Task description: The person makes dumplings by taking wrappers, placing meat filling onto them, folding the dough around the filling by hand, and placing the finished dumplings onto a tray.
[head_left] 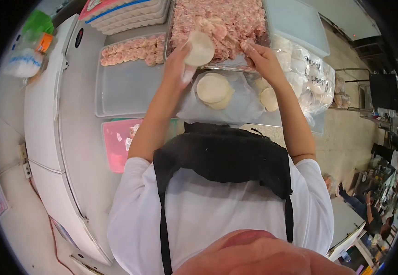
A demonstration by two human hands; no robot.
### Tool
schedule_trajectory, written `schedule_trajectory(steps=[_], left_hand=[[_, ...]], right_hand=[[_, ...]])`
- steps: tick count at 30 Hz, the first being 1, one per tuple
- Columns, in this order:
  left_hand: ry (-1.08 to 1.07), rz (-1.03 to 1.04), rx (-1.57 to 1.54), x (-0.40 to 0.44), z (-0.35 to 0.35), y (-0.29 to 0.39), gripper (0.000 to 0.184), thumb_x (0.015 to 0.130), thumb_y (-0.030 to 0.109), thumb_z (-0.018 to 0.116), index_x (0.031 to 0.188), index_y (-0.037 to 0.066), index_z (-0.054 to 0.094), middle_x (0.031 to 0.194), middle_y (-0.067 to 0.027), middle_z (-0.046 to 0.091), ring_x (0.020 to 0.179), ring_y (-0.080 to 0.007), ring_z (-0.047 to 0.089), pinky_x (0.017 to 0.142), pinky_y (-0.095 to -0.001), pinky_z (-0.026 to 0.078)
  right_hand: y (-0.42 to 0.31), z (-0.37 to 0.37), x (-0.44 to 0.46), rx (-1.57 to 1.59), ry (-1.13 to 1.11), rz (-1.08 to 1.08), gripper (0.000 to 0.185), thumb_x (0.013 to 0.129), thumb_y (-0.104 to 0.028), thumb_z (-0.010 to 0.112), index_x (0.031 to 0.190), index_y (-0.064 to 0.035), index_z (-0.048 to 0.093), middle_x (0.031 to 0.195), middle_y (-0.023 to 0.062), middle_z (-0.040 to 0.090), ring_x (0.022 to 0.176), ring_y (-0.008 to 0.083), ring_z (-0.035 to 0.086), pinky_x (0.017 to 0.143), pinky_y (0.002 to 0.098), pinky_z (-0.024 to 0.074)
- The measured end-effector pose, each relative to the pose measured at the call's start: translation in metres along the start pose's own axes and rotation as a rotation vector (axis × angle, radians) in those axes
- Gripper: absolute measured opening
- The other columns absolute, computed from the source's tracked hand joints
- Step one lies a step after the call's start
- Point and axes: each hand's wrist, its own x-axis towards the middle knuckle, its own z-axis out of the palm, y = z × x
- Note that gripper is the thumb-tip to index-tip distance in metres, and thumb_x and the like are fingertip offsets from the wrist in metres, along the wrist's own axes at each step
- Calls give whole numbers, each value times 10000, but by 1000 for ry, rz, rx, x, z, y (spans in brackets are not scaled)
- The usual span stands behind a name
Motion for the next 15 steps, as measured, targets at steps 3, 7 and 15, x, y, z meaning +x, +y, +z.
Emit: schedule_trajectory(steps=[3, 7, 15], left_hand=[[-29, 21, -239, 14, 30, 13, 549, 928, 380, 512, 1270, -41, 422, 1263, -168, 519, 1191, -300, 499, 1045, -443, 375], [60, -24, -422, 29, 28, 32, 765, 893, 610, 425, 1281, -50, 419, 1281, -182, 498, 1221, -302, 462, 1063, -437, 342], [129, -170, -400, 21, 33, 41, 807, 855, 622, 473, 1358, -3, 389, 1409, -204, 369, 1341, -351, 297, 1126, -499, 195]], right_hand=[[-10, 28, -1, 15, 141, -193, 319, 927, -283, 562, 1050, -1, 645, 779, 96, 635, 695, 232, 604, 647, 374, 458], [-20, 30, -17, -593, 197, -370, 250, 914, -212, 565, 1072, -31, 632, 851, 133, 618, 802, 296, 613, 686, 387, 477], [-51, 31, -44, -995, 141, -274, 255, 873, -151, 561, 1116, -81, 586, 955, 168, 602, 858, 359, 607, 700, 433, 500]])
